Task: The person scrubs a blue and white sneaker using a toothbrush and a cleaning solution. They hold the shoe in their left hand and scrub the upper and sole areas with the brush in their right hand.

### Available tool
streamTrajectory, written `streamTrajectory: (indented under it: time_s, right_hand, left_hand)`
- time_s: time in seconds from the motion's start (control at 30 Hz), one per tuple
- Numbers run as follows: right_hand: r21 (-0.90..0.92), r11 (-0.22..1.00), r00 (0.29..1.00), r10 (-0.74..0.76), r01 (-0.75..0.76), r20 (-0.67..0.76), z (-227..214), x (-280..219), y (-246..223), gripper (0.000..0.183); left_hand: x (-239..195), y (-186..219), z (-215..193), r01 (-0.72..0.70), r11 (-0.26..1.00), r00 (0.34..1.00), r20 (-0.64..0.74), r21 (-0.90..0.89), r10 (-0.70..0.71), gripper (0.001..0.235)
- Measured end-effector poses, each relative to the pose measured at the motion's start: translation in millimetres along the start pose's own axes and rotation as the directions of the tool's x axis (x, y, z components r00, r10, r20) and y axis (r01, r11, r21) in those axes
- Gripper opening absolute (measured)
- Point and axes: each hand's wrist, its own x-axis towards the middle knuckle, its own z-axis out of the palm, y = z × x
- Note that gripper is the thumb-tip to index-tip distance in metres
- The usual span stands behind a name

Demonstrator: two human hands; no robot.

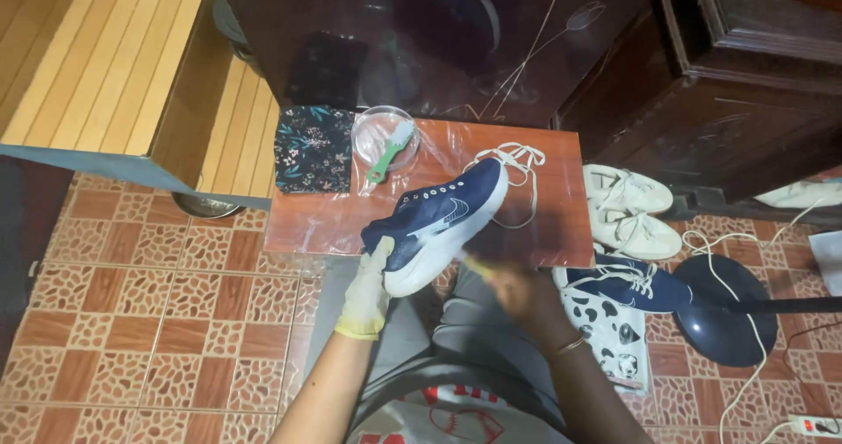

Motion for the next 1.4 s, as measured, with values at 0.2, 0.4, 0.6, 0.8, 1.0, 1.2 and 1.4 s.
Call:
streamTrajectory:
  time_s: [0.2,0.4,0.6,0.8,1.0,1.2,1.4]
  right_hand:
    - [0.004,0.988,0.985,0.154,-0.155,0.082,-97,50,-47,0.022]
    - [-0.393,0.898,0.98,-0.182,0.2,0.082,-93,44,-43,0.018]
    - [-0.04,0.999,0.985,0.015,-0.008,0.169,-101,58,-31,0.023]
    - [0.277,0.961,0.976,-0.058,-0.003,0.211,-87,54,-70,0.023]
    - [0.183,0.981,0.998,0.059,-0.062,0.026,-99,74,-56,0.03]
    - [0.179,0.98,0.995,0.074,-0.083,0.06,-34,35,-65,0.034]
    - [0.272,0.959,0.997,0.067,-0.076,0.042,-70,58,-98,0.019]
  left_hand:
    - [34,-20,-22,0.055,0.997,0.998,0.0,0.057,-0.055,0.081]
    - [2,-5,-5,0.043,0.997,0.997,0.059,0.062,-0.046,0.063]
    - [-7,11,-9,0.084,0.992,0.996,0.028,0.097,-0.087,0.071]
    - [4,1,-6,0.059,0.986,0.998,0.014,0.156,-0.062,0.066]
    - [4,1,-17,0.07,0.988,0.995,0.056,0.134,-0.078,0.059]
    - [-61,35,26,-0.115,0.967,0.948,0.316,0.229,0.038,0.078]
    - [-7,4,6,-0.107,0.965,0.973,0.226,0.239,0.052,0.08]
